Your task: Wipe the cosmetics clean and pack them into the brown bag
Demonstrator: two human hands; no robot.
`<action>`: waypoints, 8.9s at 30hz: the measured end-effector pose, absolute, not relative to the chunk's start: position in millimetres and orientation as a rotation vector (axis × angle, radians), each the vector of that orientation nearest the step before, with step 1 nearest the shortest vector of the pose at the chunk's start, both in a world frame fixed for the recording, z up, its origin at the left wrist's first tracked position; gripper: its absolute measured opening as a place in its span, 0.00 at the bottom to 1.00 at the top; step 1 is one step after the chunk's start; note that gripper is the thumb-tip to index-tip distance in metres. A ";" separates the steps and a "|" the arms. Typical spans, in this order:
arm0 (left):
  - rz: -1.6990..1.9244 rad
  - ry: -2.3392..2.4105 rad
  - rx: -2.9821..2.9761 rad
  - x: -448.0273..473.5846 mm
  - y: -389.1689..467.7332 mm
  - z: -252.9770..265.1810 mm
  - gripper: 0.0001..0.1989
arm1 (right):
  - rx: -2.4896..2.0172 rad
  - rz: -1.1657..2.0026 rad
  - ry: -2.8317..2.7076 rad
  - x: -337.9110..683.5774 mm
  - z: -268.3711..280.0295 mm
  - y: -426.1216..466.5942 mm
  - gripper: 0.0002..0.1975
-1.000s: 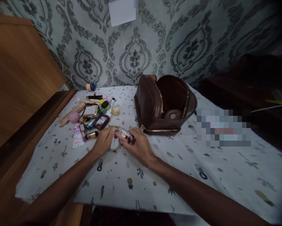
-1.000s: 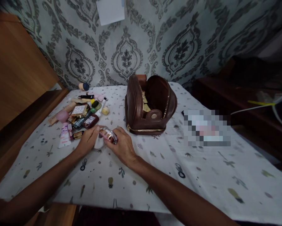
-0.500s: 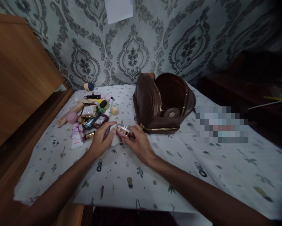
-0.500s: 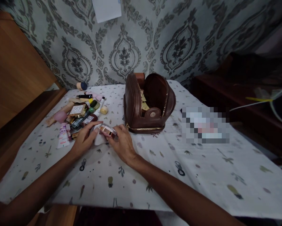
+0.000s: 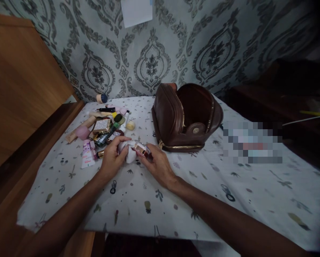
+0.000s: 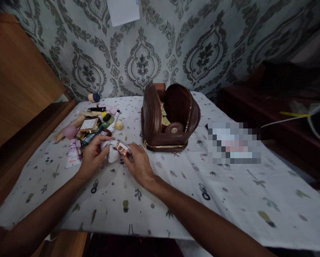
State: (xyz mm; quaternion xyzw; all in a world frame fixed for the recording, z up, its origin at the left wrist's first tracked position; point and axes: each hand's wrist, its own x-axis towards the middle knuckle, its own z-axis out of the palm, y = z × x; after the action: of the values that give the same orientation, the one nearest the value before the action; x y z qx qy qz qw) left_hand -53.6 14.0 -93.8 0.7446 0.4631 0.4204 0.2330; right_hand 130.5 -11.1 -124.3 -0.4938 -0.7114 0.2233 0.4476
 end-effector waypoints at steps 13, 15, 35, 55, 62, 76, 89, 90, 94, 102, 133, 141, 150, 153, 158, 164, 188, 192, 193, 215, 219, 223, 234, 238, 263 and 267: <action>1.217 0.637 2.957 -34.2 -8.4 -91.9 0.10 | -1.193 0.201 -1.968 129.3 -132.7 -13.2 0.16; 1.228 0.688 2.896 -35.6 -6.7 -90.4 0.10 | -1.167 0.172 -1.953 128.7 -131.5 -13.0 0.14; 1.190 1.118 2.457 -49.4 11.3 -92.1 0.08 | -1.068 0.440 -1.863 133.8 -133.5 -9.3 0.19; 1.571 1.449 1.888 -66.7 25.1 -73.1 0.07 | -0.984 0.230 -1.936 128.4 -126.3 -18.8 0.14; 1.458 1.379 1.997 -51.7 17.0 -87.9 0.08 | -0.926 0.215 -1.988 125.0 -127.3 -20.9 0.14; 0.916 1.127 2.162 -47.5 7.4 -84.7 0.13 | -1.082 0.422 -1.813 125.6 -130.5 -14.8 0.12; 1.047 1.183 2.318 -46.2 8.0 -90.5 0.13 | -1.059 0.664 -1.946 130.0 -124.4 -20.4 0.09; 1.059 1.181 2.363 -45.2 5.6 -90.2 0.13 | -1.062 0.638 -1.964 130.0 -124.4 -21.0 0.10; 1.120 1.145 2.579 -40.9 -3.1 -89.6 0.10 | -1.060 0.569 -1.992 128.5 -125.8 -20.8 0.08; 1.121 1.024 2.802 -44.3 -2.0 -85.1 0.08 | -1.085 0.599 -1.922 127.0 -126.6 -18.2 0.08; 1.167 1.364 1.741 -54.5 21.1 -102.0 0.09 | -1.085 0.664 -1.974 129.4 -131.7 -15.4 0.09; 1.191 1.210 2.396 -38.4 -5.0 -88.4 0.10 | -0.968 0.466 -2.035 125.2 -135.8 -15.9 0.07; 1.147 1.238 2.394 -42.5 -1.1 -86.1 0.09 | -1.055 0.397 -2.083 122.8 -136.3 -16.4 0.13; 1.162 1.314 2.146 -49.7 2.9 -84.2 0.08 | -1.127 0.443 -2.110 123.1 -134.0 -15.0 0.10; 1.186 1.292 1.896 -51.6 5.3 -88.9 0.09 | -1.062 0.498 -2.073 125.8 -130.1 -15.5 0.08; 1.173 1.333 1.906 -48.1 4.0 -94.3 0.11 | -0.979 0.430 -2.050 127.7 -127.4 -21.6 0.11; 1.227 1.339 2.036 -49.4 4.3 -92.3 0.10 | -0.943 0.438 -2.011 126.6 -131.9 -19.8 0.11; 1.239 1.290 2.361 -43.0 -4.1 -93.8 0.11 | -0.901 0.396 -2.049 126.4 -130.0 -22.2 0.09; 1.214 1.259 2.499 -40.3 -7.5 -93.9 0.10 | -0.900 0.383 -2.063 126.2 -130.2 -22.1 0.08; 1.485 1.399 1.892 -54.3 21.8 -99.4 0.07 | -0.993 0.473 -2.178 123.0 -136.9 -15.4 0.14; 1.523 1.292 1.434 -46.4 28.7 -99.7 0.05 | -0.944 0.569 -2.108 123.8 -138.5 -14.4 0.15; 1.520 1.150 1.127 -33.8 30.4 -98.4 0.08 | -0.966 1.021 -1.750 121.2 -136.6 -12.2 0.32; 1.529 1.070 1.275 -9.6 20.6 -76.7 0.07 | -0.602 1.951 -0.752 117.0 -116.0 -16.1 0.31; 1.512 1.185 1.841 -15.2 9.2 -80.1 0.09 | -0.783 1.731 -0.826 117.0 -118.9 -13.4 0.30; 1.141 0.905 2.656 -15.9 -6.8 -94.9 0.16 | -0.907 0.813 -1.683 123.3 -129.2 -10.8 0.28; 1.196 1.063 2.484 -18.5 -2.3 -93.8 0.14 | -0.951 0.791 -1.863 121.5 -131.7 -16.3 0.23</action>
State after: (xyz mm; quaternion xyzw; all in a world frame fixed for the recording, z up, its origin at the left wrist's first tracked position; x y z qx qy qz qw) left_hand -18.5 -2.3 -93.8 0.8371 0.3582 0.4029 0.0932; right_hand 121.5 -16.3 -131.7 -0.3824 -0.7492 0.3182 0.4373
